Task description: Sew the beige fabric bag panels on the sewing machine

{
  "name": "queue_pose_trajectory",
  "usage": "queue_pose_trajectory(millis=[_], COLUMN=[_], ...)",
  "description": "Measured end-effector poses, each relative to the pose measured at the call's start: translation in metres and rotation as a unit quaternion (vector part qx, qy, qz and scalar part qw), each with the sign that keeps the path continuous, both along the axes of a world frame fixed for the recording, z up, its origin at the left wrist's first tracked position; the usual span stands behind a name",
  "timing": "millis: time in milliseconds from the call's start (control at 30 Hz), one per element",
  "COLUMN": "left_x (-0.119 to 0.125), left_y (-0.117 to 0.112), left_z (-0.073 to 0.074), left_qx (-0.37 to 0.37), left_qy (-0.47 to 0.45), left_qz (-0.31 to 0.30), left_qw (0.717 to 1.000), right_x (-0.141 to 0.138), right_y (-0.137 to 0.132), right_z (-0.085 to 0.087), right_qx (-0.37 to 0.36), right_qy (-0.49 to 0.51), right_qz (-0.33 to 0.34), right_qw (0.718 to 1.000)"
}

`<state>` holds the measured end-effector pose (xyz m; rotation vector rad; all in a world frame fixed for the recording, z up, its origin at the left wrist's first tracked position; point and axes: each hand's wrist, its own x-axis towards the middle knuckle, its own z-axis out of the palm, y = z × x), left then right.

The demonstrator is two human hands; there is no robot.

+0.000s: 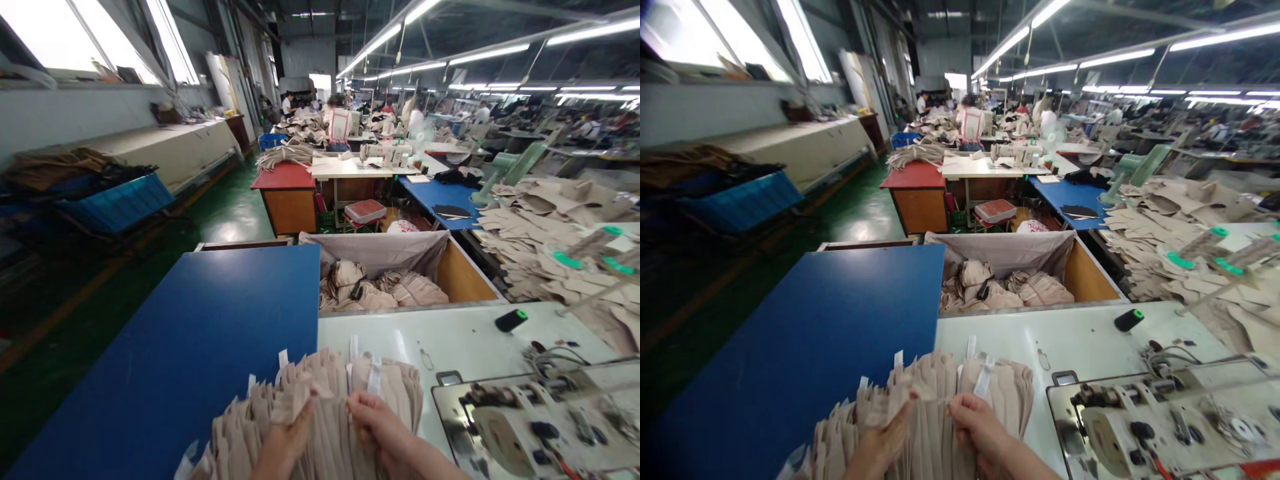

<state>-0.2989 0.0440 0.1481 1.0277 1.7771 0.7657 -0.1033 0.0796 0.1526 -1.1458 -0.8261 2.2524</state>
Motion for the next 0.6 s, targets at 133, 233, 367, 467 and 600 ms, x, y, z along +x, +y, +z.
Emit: queue_pose_trajectory(millis=[133, 233, 367, 467, 600], left_x=[-0.03, -0.048, -0.068, -0.078, -0.055], left_y=[0.009, 0.007, 0.022, 0.038, 0.053], left_z=[0.022, 0.045, 0.078, 0.094, 0.085], left_qx=[0.032, -0.001, -0.096, -0.132, -0.133], left_qy=[0.087, 0.174, 0.206, 0.164, 0.143], left_qz=[0.022, -0.082, -0.221, -0.219, -0.197], left_qw=[0.995, 0.981, 0.949, 0.953, 0.961], right_x=[0.0, -0.005, -0.013, -0.016, -0.023], right_y=[0.011, 0.006, -0.003, -0.005, -0.008], right_z=[-0.002, -0.006, -0.011, -0.014, -0.018], right_qx=[-0.025, -0.032, -0.02, -0.002, 0.014], right_qy=[0.006, -0.004, -0.018, -0.022, -0.021], right_qz=[-0.057, -0.04, -0.011, -0.005, -0.01], right_qw=[0.998, 0.999, 1.0, 1.0, 1.0])
